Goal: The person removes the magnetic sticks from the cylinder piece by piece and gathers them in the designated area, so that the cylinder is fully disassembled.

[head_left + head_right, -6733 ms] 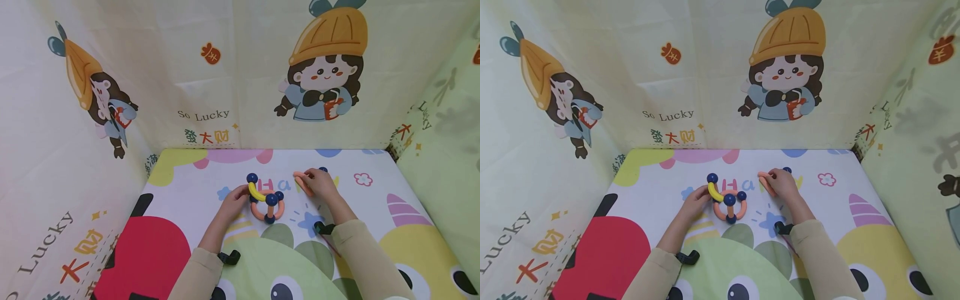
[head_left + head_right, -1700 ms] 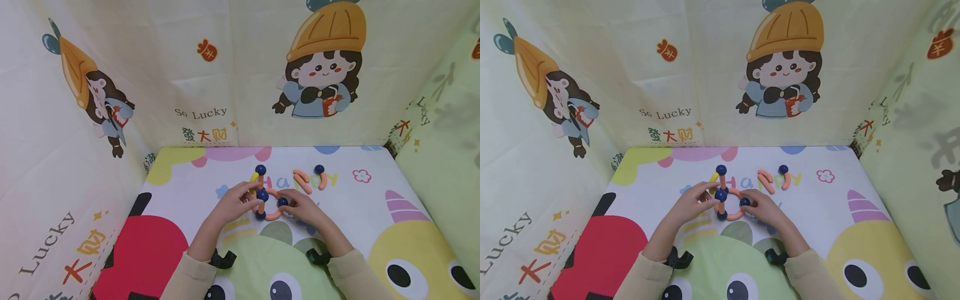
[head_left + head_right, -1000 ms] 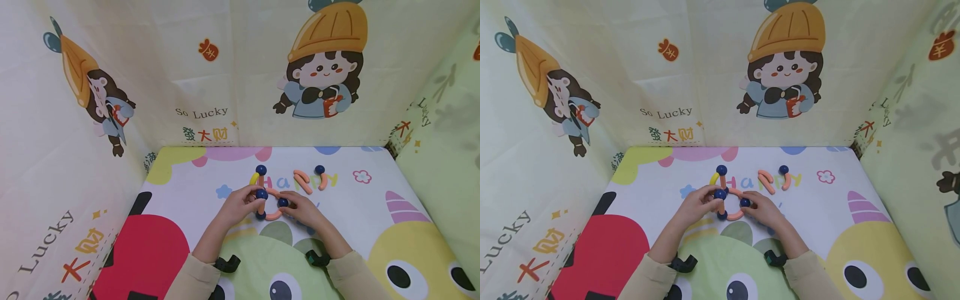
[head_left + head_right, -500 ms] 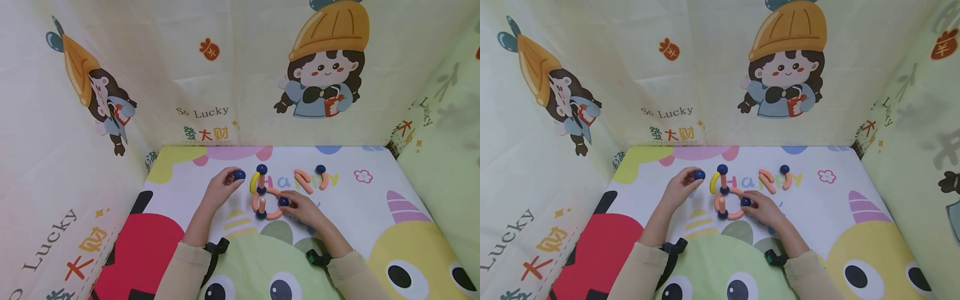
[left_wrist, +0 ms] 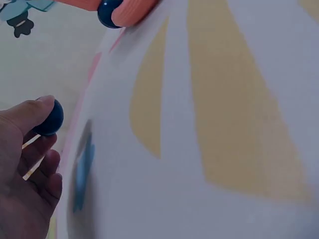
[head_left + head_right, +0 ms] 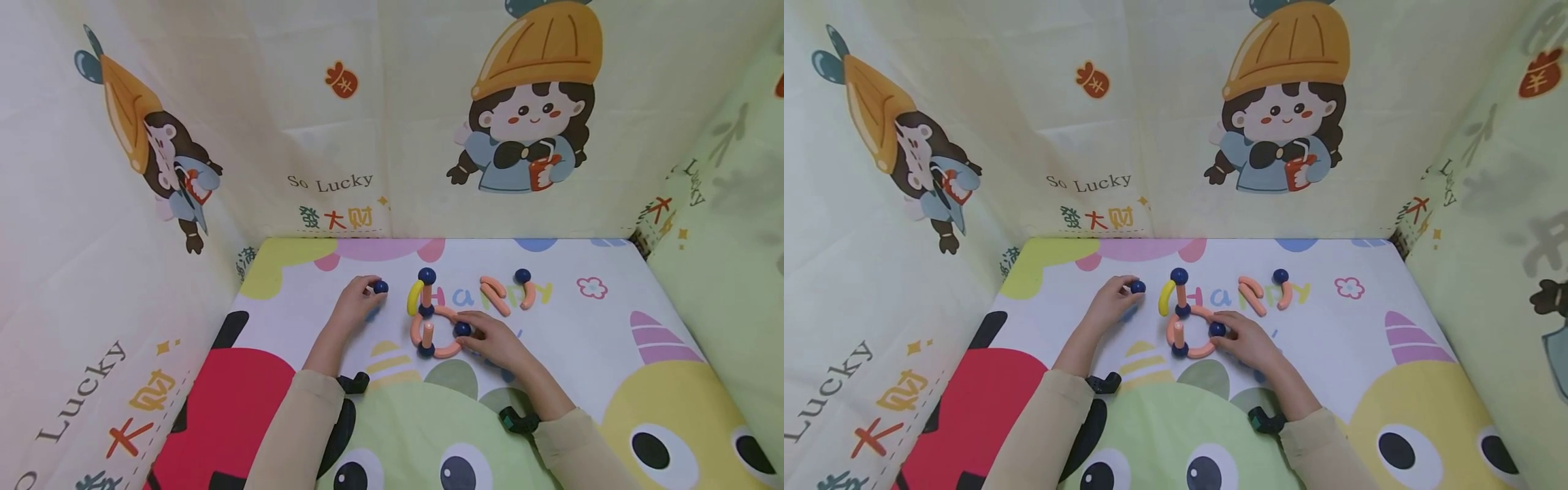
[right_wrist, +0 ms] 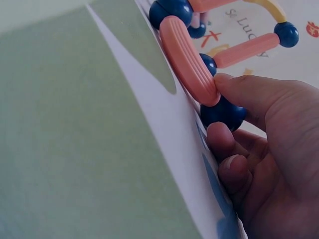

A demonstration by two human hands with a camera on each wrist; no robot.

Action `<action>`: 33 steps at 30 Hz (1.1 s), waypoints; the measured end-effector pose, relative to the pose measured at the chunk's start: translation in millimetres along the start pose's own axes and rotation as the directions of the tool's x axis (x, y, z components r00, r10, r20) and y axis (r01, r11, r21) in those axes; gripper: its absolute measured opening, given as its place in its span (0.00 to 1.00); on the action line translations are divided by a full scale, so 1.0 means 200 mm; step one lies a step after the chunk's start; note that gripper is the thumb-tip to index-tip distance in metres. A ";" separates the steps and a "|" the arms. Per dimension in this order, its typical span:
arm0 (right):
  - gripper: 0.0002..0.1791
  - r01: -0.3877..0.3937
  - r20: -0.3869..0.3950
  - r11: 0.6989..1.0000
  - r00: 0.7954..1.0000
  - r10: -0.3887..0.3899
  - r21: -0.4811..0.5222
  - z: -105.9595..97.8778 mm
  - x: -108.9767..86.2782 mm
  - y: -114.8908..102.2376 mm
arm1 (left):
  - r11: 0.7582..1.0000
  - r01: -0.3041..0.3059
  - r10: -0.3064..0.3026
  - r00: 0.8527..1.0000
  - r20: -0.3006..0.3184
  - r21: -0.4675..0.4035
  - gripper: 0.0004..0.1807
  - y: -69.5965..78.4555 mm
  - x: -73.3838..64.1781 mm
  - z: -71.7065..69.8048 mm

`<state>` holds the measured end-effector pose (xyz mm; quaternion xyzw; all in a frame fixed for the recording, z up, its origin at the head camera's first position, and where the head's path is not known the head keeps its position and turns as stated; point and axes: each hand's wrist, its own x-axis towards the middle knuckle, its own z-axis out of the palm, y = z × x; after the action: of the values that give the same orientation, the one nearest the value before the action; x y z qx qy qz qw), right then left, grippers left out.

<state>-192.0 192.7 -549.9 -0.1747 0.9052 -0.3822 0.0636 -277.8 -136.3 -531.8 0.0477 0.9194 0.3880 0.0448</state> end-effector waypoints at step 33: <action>0.28 -0.034 0.005 0.999 0.999 0.034 -0.005 0.00 0.00 0.00 | 0.999 -0.044 0.045 0.998 -0.039 0.016 0.27 0.00 -0.05 0.02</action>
<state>-191.3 191.7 -550.1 -0.1605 0.9087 -0.3785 0.0722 -267.7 -134.7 -534.2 0.0608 0.9217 0.3828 0.0178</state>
